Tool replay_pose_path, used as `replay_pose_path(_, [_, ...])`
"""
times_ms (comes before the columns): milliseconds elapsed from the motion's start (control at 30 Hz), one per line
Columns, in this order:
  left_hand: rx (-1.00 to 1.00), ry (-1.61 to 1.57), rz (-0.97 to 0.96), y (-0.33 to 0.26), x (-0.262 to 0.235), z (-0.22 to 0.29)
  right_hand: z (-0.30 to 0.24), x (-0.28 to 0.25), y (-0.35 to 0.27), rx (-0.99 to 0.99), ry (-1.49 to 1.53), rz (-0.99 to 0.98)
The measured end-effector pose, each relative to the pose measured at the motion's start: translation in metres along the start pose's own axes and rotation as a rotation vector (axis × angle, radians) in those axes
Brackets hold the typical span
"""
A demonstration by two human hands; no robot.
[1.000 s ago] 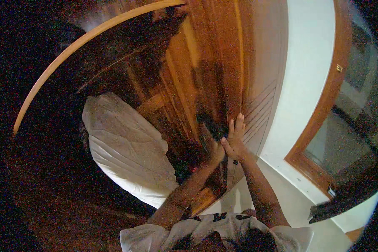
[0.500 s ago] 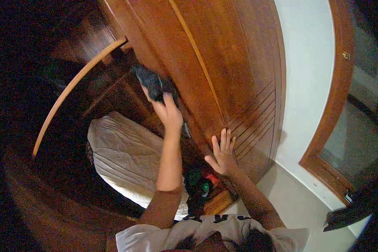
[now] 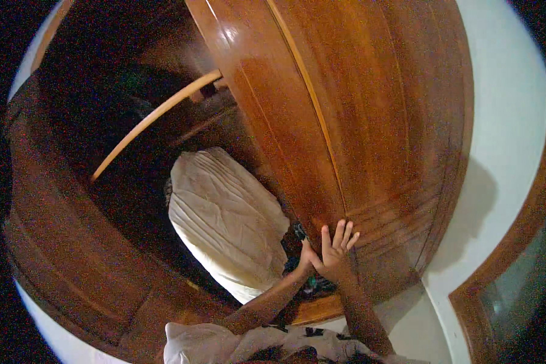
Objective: Wiping down the exterior and interior surfaces of a wooden wardrobe with a cloth.
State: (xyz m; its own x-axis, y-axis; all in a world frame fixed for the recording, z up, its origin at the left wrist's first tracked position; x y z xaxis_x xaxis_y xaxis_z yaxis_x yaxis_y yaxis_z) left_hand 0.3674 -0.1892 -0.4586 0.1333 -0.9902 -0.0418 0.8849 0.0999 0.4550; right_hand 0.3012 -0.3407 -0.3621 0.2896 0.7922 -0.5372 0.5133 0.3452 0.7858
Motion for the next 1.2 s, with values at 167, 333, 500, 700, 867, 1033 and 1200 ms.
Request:
replay_pose_path(167, [-0.167, -0.201, 0.212, 0.057, 0.015, 0.131, 0.012, -0.004, -0.009, 0.091, 0.027, -0.032])
replay_pose_path(333, [0.075, 0.133, 0.473, 0.083, -0.027, 0.234, 0.000, -0.002, -0.003, 0.053, 0.032, 0.043])
replay_pose_path(500, [0.090, 0.694, 0.466, 0.032, 0.005, 0.214, 0.003, 0.013, -0.012, 0.164, 0.095, 0.023])
replay_pose_path(700, [-0.210, 0.538, 0.097, -0.053, -0.010, 0.107, -0.037, 0.011, -0.018, 0.318, 0.294, -0.181])
replay_pose_path(867, [-0.429, 0.248, 0.472, -0.166, -0.076, 0.089, -0.101, 0.053, -0.041, 0.206, 1.068, -0.326])
replay_pose_path(1033, [-0.425, 0.094, 0.714, -0.338, -0.131, 0.120, -0.238, 0.086, -0.115, -0.019, 1.086, -0.917])
replay_pose_path(1200, [-0.493, -0.009, 0.918, -0.478, -0.141, 0.179, -0.341, 0.080, -0.222, -0.138, 1.024, -1.316])
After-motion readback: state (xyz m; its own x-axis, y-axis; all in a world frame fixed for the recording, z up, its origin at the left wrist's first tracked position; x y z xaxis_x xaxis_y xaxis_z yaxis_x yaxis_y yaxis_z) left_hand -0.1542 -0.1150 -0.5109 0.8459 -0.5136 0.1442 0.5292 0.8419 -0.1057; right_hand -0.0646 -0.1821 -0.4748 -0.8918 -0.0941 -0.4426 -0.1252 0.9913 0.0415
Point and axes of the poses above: each hand's wrist, its own y-axis towards the middle knuckle, its own x-axis out of the palm, z = x × y, the point moved 10 cm from there along y, towards the middle knuckle, and after that the axes turned 10 degrees about -z, right-handed, at the moved point
